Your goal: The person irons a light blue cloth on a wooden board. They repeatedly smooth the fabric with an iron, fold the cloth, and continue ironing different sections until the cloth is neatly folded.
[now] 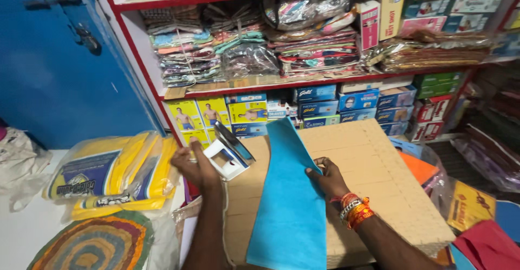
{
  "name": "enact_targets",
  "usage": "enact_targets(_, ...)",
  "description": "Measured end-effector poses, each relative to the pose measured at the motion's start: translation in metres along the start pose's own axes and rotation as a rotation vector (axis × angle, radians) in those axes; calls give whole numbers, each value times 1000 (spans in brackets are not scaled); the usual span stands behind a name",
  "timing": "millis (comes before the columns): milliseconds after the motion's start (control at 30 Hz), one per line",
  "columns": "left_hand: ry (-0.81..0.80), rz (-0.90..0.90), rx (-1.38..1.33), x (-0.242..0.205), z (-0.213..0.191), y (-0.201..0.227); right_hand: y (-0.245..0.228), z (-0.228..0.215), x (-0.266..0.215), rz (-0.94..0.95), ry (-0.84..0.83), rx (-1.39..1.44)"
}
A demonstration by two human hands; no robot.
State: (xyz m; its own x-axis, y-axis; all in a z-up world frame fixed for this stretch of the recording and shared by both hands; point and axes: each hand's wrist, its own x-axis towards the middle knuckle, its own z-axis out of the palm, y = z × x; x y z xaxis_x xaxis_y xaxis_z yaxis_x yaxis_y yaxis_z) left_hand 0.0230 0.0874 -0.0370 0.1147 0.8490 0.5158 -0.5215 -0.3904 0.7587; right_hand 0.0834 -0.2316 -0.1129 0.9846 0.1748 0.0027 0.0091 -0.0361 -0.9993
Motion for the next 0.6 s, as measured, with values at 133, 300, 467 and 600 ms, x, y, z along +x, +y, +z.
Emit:
enact_targets(133,-83,-2,5,-8,-11,94,-20,-17,-17,99,-3,-28)
enact_targets(300,-755,-28,201,-52,-7,184,-30,-40,-31,9,-101,80)
enact_targets(467,-987,562,294,-84,-4,210,-44,-61,-45,89,-162,292)
enact_targets(600,-1033,757,368,-91,2,203,-56,-73,-54,64,-209,310)
